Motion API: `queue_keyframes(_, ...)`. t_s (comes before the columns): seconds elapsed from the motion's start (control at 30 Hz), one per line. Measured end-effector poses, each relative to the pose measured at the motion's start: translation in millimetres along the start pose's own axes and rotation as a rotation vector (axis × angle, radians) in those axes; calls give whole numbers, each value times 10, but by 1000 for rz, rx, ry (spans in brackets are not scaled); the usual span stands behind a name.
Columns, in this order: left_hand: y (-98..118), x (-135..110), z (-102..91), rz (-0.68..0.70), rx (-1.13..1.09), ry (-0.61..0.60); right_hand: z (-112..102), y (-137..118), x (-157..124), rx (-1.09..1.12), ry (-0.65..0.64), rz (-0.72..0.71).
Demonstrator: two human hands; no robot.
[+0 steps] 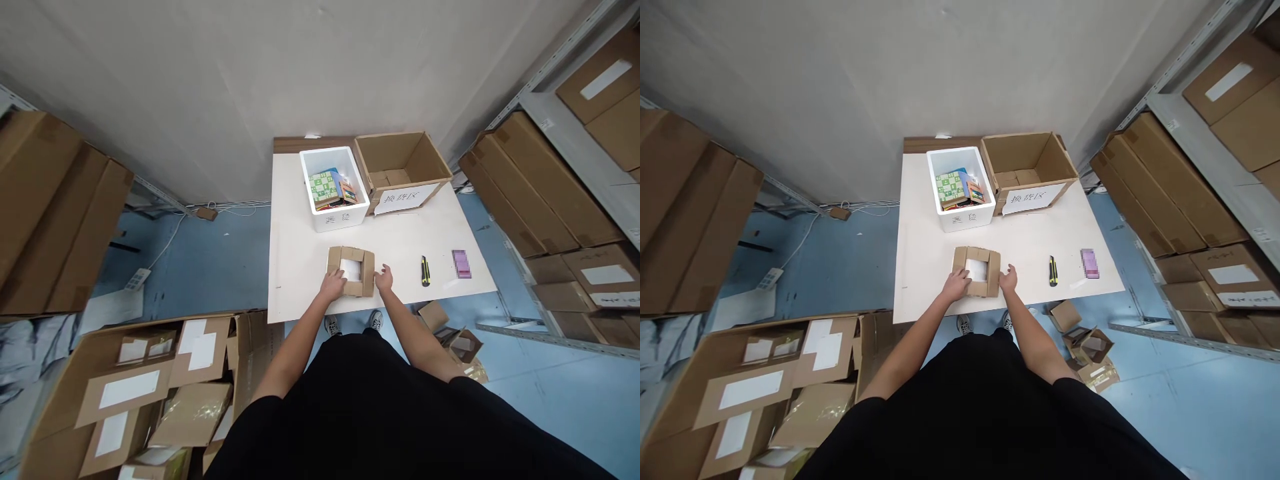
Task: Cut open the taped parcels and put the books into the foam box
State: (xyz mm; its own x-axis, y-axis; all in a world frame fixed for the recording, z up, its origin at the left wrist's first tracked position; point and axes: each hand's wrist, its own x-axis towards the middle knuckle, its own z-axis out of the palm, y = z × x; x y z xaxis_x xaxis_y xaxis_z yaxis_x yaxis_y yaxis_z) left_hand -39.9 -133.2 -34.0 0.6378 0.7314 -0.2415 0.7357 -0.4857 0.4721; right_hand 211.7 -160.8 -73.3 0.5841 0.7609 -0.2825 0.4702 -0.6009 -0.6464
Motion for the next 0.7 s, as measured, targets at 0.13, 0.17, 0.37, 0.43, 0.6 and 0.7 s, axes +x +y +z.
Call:
queue_keyframes(0.13, -70, -163, 106, -5, -181, 57, -31, -191, -21, -61, 82, -397)
queue_keyframes(0.17, -91, -222, 138, -3, -224, 56, -16, -257, -44, -101, -13, -535)
queue_keyframes(0.37, -115, -482, 365, 0, -251, 117, 255, -619, -139, -530, -546, -667)
queue_keyframes(0.43, -70, -497, 454, -58, -232, 200, 317, -672, -125, -570, -530, -624)
queue_keyframes(0.6, 35, -462, 666, -172, -258, 371, 308, -662, -81, -547, -502, -625)
queue_keyframes(0.7, 39, -446, 740, -170, -286, 409, 256, -681, 15, -441, -445, -693)
